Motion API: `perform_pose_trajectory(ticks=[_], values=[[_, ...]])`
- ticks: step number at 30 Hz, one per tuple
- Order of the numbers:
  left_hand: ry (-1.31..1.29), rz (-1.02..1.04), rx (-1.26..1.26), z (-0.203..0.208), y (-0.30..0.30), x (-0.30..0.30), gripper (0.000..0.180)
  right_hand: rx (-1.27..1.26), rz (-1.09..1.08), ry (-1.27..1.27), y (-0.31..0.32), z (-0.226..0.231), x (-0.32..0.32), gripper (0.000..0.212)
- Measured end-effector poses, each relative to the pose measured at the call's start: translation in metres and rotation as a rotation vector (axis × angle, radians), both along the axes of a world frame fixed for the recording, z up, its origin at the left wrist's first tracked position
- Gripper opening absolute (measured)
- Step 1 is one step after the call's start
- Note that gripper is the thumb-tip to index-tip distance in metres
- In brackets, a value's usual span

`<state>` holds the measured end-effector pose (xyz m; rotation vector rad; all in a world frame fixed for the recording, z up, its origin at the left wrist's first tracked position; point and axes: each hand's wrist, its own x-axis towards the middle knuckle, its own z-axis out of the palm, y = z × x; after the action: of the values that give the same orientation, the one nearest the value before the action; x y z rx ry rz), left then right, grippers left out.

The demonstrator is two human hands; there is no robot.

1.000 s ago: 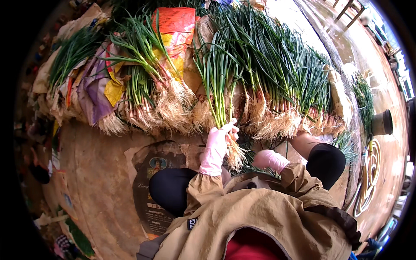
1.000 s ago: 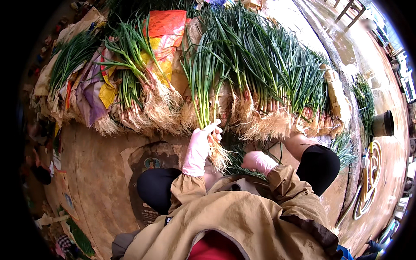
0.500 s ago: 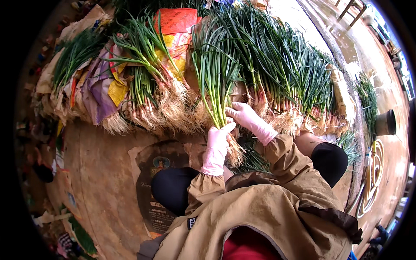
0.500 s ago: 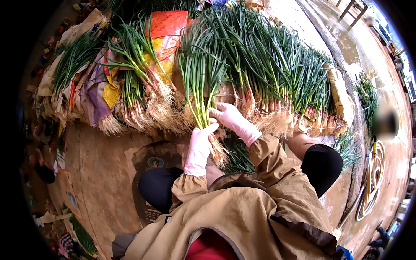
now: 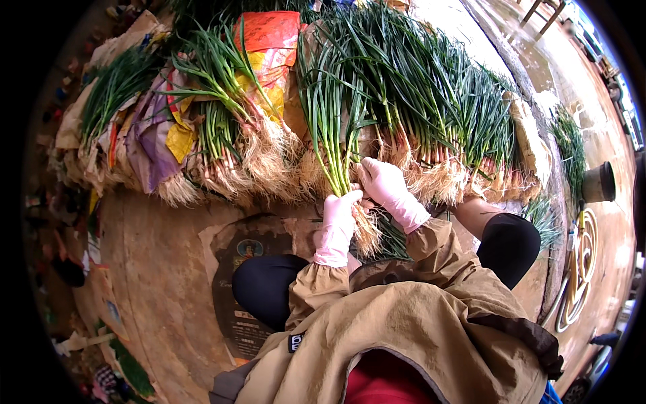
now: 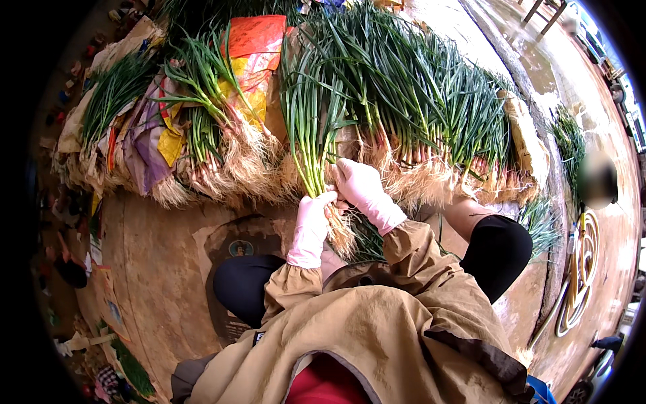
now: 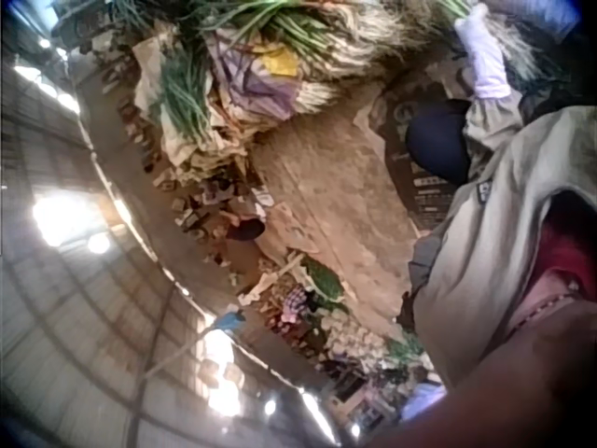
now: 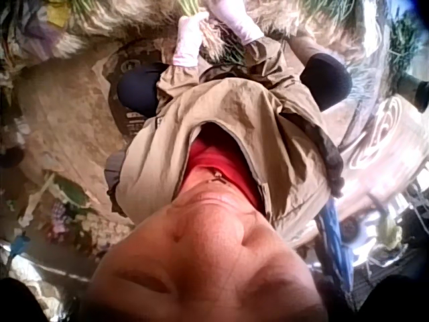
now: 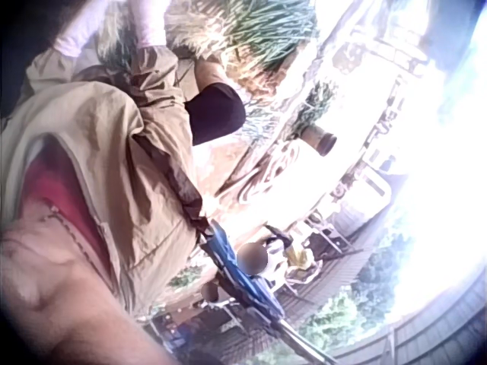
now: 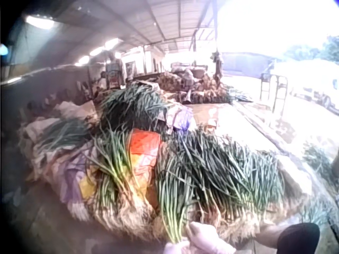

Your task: The person processes bundles of leeks by hand, removing a protective covering, gathering individual stalks into a large bunch, and tying the bunch with a thin green cord.

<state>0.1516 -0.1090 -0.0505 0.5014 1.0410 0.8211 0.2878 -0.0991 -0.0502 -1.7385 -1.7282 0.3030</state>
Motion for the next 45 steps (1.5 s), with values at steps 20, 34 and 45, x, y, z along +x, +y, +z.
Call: perform_pose_trajectory(ticks=[20, 34, 45], values=[[-0.635, -0.093, 0.058, 0.056, 0.004, -0.021, 0.042, -0.232, -0.028, -0.155, -0.075, -0.018, 0.039, 0.018], [-0.318, -0.091, -0.077, 0.017, 0.011, -0.002, 0.019, -0.773, 0.225, 0.846, -0.045, 0.035, 0.028, 0.042], [0.072, -0.080, 0.073, -0.014, -0.002, 0.025, 0.022, -0.315, -0.160, 0.376, 0.007, -0.007, 0.037, 0.041]])
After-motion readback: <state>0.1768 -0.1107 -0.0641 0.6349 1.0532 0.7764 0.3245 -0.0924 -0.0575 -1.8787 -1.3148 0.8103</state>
